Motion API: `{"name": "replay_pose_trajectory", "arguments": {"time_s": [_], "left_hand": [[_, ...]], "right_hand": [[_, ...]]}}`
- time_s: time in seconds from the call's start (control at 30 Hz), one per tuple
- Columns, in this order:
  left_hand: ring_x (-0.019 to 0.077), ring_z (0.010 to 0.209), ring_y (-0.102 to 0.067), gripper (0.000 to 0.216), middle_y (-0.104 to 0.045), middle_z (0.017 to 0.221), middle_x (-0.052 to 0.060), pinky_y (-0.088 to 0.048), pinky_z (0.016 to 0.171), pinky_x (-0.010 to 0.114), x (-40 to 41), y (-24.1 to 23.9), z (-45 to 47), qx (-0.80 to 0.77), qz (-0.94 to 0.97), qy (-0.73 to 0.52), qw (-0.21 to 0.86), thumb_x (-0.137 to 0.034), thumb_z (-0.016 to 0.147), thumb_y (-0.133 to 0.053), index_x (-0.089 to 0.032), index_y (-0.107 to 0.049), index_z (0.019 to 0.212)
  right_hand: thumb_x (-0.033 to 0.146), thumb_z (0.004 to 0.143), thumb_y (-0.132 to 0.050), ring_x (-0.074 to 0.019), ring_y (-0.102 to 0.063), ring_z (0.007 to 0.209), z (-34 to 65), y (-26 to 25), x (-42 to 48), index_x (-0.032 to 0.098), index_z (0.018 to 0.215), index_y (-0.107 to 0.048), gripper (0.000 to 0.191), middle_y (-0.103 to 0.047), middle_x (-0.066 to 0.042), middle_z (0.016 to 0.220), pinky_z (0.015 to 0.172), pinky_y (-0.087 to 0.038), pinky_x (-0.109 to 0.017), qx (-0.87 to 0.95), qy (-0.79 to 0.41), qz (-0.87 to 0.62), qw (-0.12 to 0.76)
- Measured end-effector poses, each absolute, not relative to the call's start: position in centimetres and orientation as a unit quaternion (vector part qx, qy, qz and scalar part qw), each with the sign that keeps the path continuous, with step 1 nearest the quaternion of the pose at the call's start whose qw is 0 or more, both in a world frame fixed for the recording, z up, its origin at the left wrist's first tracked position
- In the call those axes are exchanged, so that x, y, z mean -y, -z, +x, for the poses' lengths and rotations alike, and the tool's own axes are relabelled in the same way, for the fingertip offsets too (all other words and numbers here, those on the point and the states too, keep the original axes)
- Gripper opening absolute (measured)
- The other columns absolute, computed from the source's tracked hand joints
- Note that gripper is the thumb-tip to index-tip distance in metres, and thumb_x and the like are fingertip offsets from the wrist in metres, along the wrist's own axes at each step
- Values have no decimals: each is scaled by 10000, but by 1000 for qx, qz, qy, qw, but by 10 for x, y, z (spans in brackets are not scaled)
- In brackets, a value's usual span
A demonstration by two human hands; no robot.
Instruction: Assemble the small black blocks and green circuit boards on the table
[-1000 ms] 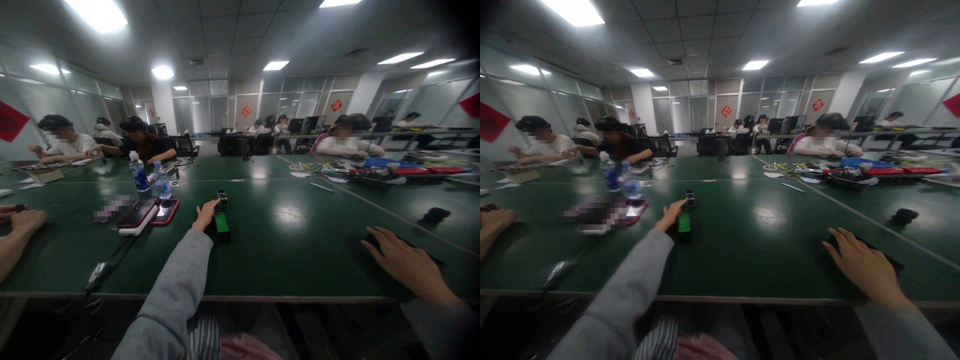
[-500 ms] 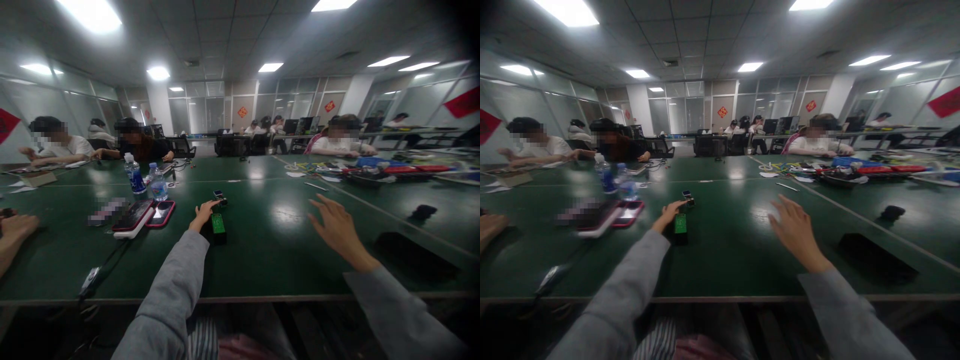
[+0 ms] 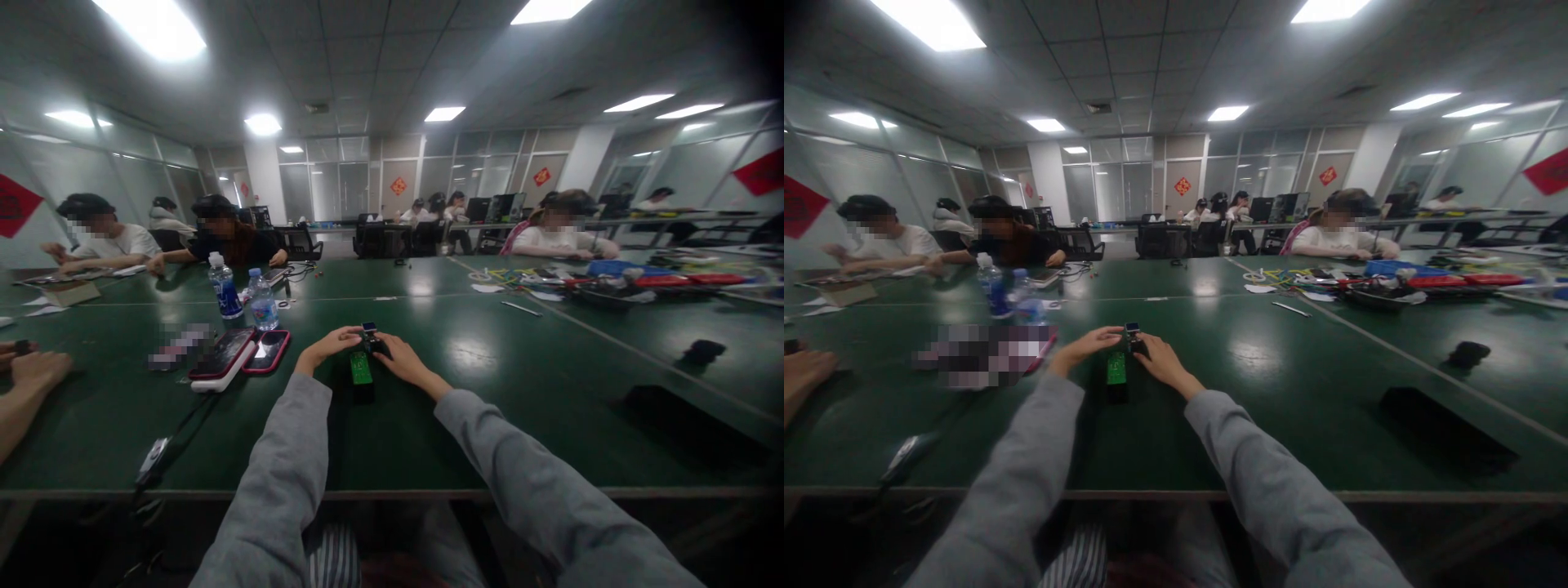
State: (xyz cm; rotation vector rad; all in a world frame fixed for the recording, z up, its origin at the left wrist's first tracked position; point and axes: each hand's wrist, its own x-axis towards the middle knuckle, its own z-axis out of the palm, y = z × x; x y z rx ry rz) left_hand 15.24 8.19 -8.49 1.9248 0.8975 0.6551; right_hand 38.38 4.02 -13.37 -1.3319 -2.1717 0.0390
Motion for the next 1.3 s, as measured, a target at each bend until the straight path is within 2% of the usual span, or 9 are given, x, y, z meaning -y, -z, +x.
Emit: {"name": "replay_pose_trajectory", "arguments": {"time_s": [0.1, 0.2, 0.37, 0.5, 0.77, 0.93, 1.1, 1.2, 1.3], "left_hand": [[259, 1297, -480, 819, -475, 1435, 148, -412, 1053, 405, -76, 79, 145, -362, 788, -181, 464, -358, 768, -733, -211, -340, 1470], [284, 1327, -442, 971, -443, 1460, 146, -389, 1077, 396, -76, 81, 144, -360, 809, -120, 450, -399, 625, -834, -210, -370, 1456], [281, 1343, -417, 968, -417, 1482, 125, -336, 1113, 390, -80, 86, 145, -361, 823, -86, 429, -469, 619, -817, -208, -387, 1446], [293, 1330, -428, 930, -450, 1459, 117, -343, 1103, 404, -87, 91, 144, -353, 817, -116, 441, -455, 586, -838, -210, -460, 1400], [283, 1244, -513, 689, -553, 1348, 139, -392, 1056, 411, -109, 124, 157, -398, 764, -280, 423, -497, 715, -740, -163, -559, 1290], [277, 1264, -494, 632, -512, 1381, 166, -384, 1055, 418, -116, 141, 168, -465, 716, -359, 378, -519, 847, -594, -150, -481, 1349], [310, 1373, -365, 980, -310, 1518, 212, -318, 1108, 422, -104, 128, 162, -449, 677, -353, 464, -633, 762, -637, -161, -208, 1507], [332, 1415, -279, 1270, -112, 1589, 179, -287, 1129, 464, -92, 115, 152, -382, 721, -289, 500, -552, 606, -809, -240, 1, 1534], [369, 1442, -172, 1390, -40, 1602, 151, -214, 1158, 508, -87, 110, 148, -400, 760, -222, 461, -481, 460, -892, -259, -38, 1534]], "right_hand": [[510, 899, -526, -230, -547, 1105, 393, 130, -30, 233, 1230, -533, 432, -586, -81, 1201, 943, -443, -396, 800, -7, -520, 298], [598, 859, -545, -231, -575, 1017, 400, 126, -24, 220, 1138, -569, 471, -612, -78, 1092, 896, -457, -379, 775, 3, -551, 311], [586, 866, -541, -255, -478, 1209, 399, 127, -25, 216, 1339, -455, 606, -511, -111, 1306, 993, -421, -415, 782, 30, -511, 356], [543, 886, -537, -260, -356, 1332, 392, 129, -23, 293, 1374, -430, 559, -365, -73, 1460, 1041, -381, -467, 830, 31, -457, 317], [365, 810, -668, -227, -511, 1073, 403, 127, -25, 202, 1016, -560, 284, -498, -86, 1155, 900, -478, -387, 808, 32, -469, 354], [244, 796, -635, -205, -515, 1064, 415, 138, -34, 208, 1178, -512, 403, -469, -81, 1164, 943, -460, -376, 773, 22, -489, 404], [248, 813, -589, -189, -562, 993, 424, 146, -48, 191, 1168, -543, 363, -547, -78, 1135, 893, -474, -360, 737, -27, -521, 429], [285, 829, -577, -182, -598, 926, 430, 147, -53, 180, 1169, -549, 356, -624, -67, 1031, 866, -478, -354, 691, -84, -556, 454], [318, 869, -518, -168, -619, 830, 435, 148, -57, 179, 1146, -574, 315, -660, -51, 913, 797, -490, -329, 649, -151, -592, 454]]}}
